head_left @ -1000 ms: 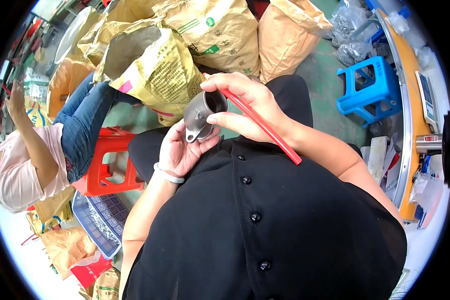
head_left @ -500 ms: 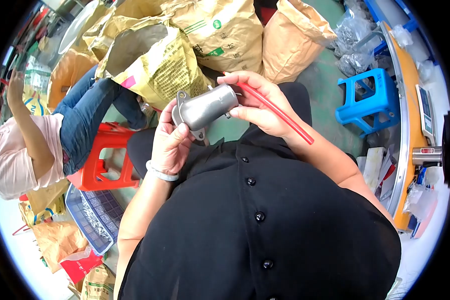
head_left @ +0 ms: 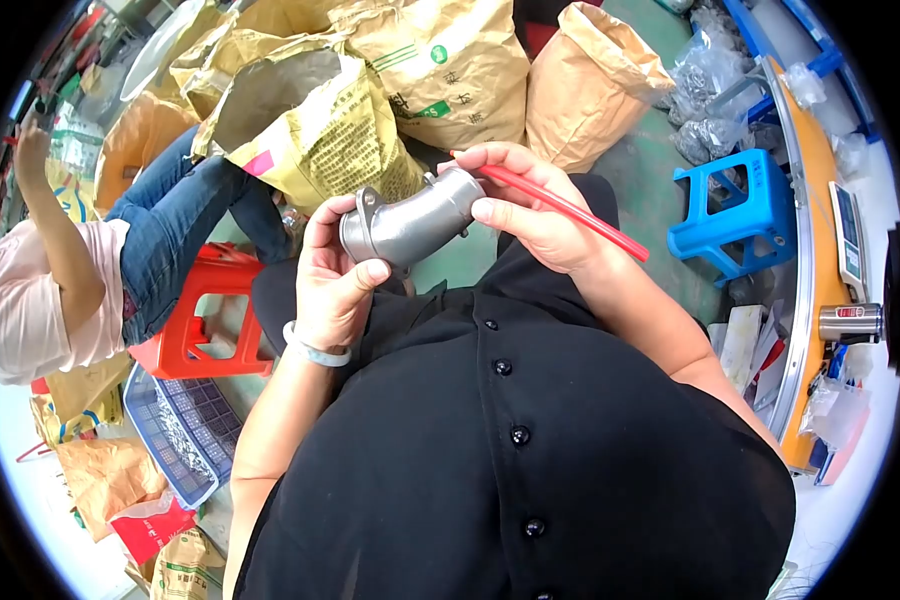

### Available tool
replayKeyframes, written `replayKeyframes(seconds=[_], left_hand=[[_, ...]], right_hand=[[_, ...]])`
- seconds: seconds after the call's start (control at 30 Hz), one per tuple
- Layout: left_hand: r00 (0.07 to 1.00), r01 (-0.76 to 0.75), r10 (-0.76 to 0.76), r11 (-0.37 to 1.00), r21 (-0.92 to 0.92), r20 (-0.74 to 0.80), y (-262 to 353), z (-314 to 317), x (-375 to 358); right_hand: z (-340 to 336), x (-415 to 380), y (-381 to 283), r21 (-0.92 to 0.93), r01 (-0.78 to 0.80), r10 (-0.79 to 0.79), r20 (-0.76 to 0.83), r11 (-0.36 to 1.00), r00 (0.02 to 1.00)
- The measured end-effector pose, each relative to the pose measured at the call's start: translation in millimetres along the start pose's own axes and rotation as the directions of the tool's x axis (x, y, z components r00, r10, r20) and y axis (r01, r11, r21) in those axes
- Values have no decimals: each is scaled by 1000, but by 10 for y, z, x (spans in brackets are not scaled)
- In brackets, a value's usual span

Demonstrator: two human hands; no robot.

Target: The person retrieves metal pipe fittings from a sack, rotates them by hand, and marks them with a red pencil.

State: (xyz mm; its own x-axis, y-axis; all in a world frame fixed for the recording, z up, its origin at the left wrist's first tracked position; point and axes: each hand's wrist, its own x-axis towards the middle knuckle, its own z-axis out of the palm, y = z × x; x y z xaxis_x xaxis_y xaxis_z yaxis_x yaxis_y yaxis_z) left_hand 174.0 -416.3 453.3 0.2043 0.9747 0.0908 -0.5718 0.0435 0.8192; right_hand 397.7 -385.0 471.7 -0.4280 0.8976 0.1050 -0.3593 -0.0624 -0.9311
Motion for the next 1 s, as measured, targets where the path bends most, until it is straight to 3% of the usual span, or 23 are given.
replayKeyframes(seconds=[0.4, 0.83, 1.0], left_hand=[[993, -43, 37, 998, 51, 109, 11, -92, 41], [988, -102, 64, 954, 283, 141, 84, -7, -17], [970, -207, 138, 900, 383, 200, 109, 55, -24]], right_hand=[[24, -3, -55, 43, 71, -74, 66, 997, 995], [-44, 20, -23, 111, 134, -150, 159, 985, 976], [-98, 42, 22, 146, 125, -149, 168, 981, 974]])
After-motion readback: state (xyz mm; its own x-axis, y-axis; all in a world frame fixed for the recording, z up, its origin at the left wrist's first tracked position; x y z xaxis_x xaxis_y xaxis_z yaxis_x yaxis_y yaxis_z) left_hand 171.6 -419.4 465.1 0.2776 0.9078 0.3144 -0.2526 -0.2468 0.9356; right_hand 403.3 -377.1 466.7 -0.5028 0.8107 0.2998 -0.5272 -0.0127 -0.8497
